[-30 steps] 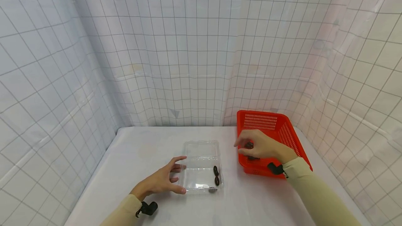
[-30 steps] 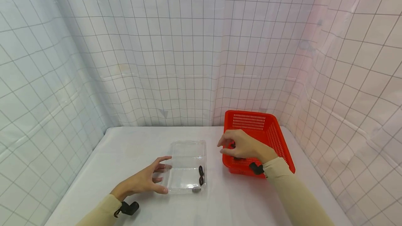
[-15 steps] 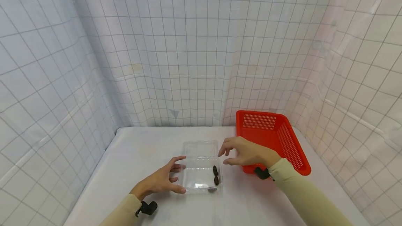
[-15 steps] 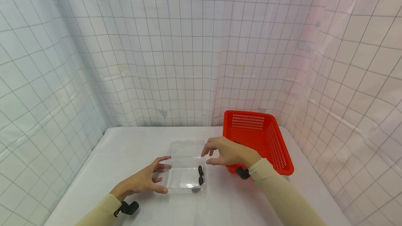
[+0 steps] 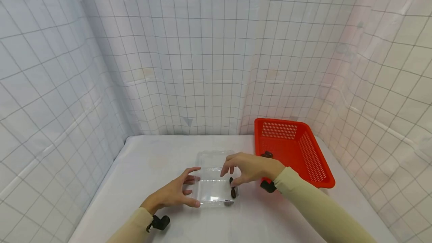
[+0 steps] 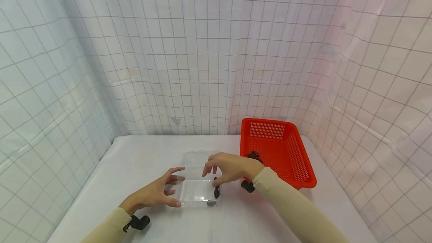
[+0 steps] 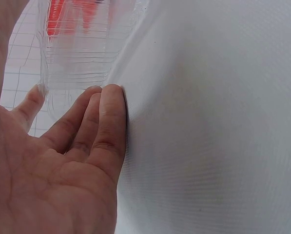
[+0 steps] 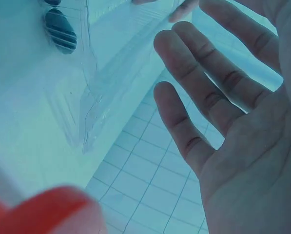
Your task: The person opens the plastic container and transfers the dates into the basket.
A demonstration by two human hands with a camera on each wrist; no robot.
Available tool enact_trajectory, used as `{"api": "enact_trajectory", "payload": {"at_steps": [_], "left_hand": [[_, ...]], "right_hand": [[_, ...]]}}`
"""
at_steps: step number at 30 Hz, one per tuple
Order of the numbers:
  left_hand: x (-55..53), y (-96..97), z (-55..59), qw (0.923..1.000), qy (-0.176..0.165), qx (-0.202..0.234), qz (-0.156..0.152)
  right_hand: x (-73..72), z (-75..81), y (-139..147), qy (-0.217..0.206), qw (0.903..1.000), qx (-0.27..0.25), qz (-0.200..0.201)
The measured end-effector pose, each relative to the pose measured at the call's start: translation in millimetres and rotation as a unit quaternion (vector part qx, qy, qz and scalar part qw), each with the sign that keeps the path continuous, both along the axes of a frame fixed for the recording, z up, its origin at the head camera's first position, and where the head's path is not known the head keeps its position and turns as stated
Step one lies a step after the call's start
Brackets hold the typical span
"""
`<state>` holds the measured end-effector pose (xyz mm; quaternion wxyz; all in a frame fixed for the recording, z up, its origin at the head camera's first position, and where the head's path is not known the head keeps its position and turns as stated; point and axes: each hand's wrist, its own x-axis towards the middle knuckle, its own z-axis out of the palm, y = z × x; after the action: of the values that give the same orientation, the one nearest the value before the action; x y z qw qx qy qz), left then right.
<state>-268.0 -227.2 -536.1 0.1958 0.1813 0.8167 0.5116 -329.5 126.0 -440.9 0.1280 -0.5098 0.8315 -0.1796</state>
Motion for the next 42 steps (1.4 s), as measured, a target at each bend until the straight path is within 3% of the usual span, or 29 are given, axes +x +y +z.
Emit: {"api": "enact_trajectory", "payload": {"at_steps": [10,20,25,32,42], "left_hand": [[1.4,-0.2,1.1,1.0000,0.002,0.004,-0.007],[3.4,-0.3,-1.0,0.9999,0.007,0.012,-0.005],[5.0,0.0,0.3,0.9999,0.005,0.013,-0.003],[4.6,0.7,0.1,0.9999,0.002,0.011,-0.001],[4.1,0.3,2.4,0.9999,-0.003,0.011,-0.009]], "right_hand": [[-1.4,-5.6,-28,-0.007,0.9965,0.083,0.010],[-5.6,-22.9,-49,-0.020,0.9844,0.173,0.027],[-3.9,-31.8,-56,-0.007,0.9794,0.196,0.049],[-4.2,-42.6,-64,0.010,0.9798,0.189,0.065],[-4.8,-49.0,-77,-0.042,0.9870,0.139,0.068]]}}
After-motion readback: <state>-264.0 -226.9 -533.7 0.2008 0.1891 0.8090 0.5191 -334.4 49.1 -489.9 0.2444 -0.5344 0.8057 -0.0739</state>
